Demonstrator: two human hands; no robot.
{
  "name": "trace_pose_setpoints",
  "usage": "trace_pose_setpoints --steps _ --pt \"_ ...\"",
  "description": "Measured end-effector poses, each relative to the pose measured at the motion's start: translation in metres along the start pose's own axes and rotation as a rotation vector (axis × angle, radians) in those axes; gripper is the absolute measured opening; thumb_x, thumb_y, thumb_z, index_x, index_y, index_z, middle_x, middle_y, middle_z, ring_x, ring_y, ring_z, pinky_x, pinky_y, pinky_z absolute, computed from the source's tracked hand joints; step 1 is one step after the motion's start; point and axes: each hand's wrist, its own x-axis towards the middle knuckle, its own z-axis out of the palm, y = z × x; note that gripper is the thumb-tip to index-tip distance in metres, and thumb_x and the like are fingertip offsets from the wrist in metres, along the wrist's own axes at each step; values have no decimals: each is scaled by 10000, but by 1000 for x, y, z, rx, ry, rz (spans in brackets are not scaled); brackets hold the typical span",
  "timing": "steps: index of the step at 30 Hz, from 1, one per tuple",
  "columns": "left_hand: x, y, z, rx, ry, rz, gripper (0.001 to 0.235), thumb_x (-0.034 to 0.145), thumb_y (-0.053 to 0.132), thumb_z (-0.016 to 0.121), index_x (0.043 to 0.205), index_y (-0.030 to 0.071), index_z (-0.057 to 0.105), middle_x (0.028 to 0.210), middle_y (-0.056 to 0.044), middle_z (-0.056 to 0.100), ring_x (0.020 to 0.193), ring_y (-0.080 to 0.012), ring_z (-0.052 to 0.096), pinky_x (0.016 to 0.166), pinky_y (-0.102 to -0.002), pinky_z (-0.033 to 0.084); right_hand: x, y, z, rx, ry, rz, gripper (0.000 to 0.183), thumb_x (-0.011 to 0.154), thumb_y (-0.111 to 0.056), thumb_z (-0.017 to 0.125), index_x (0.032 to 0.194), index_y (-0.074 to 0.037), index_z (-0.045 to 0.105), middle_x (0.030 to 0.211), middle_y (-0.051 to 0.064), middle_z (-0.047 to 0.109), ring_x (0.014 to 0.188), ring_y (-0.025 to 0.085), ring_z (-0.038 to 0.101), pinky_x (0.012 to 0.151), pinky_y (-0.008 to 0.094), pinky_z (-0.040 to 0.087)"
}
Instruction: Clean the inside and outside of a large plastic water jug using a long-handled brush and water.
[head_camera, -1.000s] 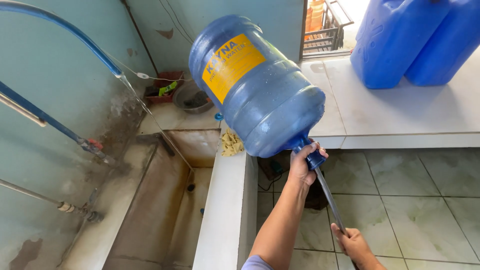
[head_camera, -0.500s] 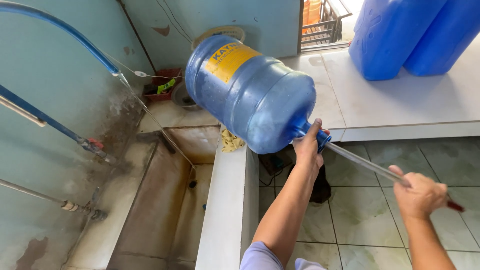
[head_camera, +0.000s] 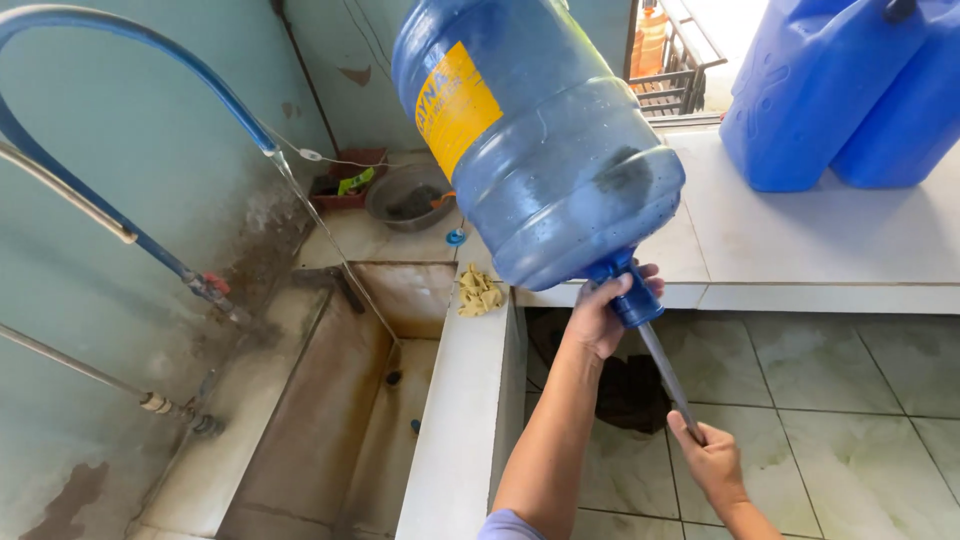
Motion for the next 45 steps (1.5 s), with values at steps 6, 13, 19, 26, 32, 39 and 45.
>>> trace_pose_setpoints --steps 6,13,19,26,32,39,45 --pt "21 -13 -9 408 485 123 239 853 87 724 1019 -62 639 897 -149 679 773 -269 704 680 -393 607 -1 -2 0 61 16 27 558 937 -410 718 564 -101 442 590 -85 317 557 68 246 466 314 193" --pt "3 -8 13 508 522 174 182 868 94 764 917 -22 633 769 -114 660 625 -221 683 547 -351 572 17 10 -20 -185 -4 -64 567 942 -437 732 570 -99 471 509 20 416 468 168 375 455 361 275" --pt "-4 -20 4 684 575 211 149 823 50 785 879 11 653 757 -109 682 618 -187 684 541 -328 570 37 -33 -61 -785 659 -556 560 1007 -482 748 623 -116 569 571 103 501 534 327 458 523 386 356" --pt "-11 -39 0 531 514 246 156 807 -1 769 853 54 630 737 -92 671 596 -189 668 538 -311 547 44 67 4 -105 -57 -82 625 959 -473 766 614 -49 463 572 -40 350 550 114 306 477 348 245" --pt "-16 -36 3 569 538 203 141 830 8 769 815 28 630 711 -103 653 590 -196 664 512 -322 534 27 -35 -43 -729 508 -632 335 918 -390 735 708 -174 589 546 66 493 498 284 470 528 390 326" --pt "-13 -38 -1 538 653 143 147 831 11 767 864 49 629 734 -109 677 618 -197 684 563 -332 578 28 -51 -53 -818 764 -770 633 1027 -504 741 586 -140 468 539 79 461 518 364 446 528 432 340" --pt "-14 -52 -43 465 514 201 160 853 -10 747 906 -5 595 758 -121 650 649 -227 682 553 -348 552 25 -18 4 -545 301 -218 638 879 -602 729 600 -76 497 508 79 438 475 250 375 478 382 328"
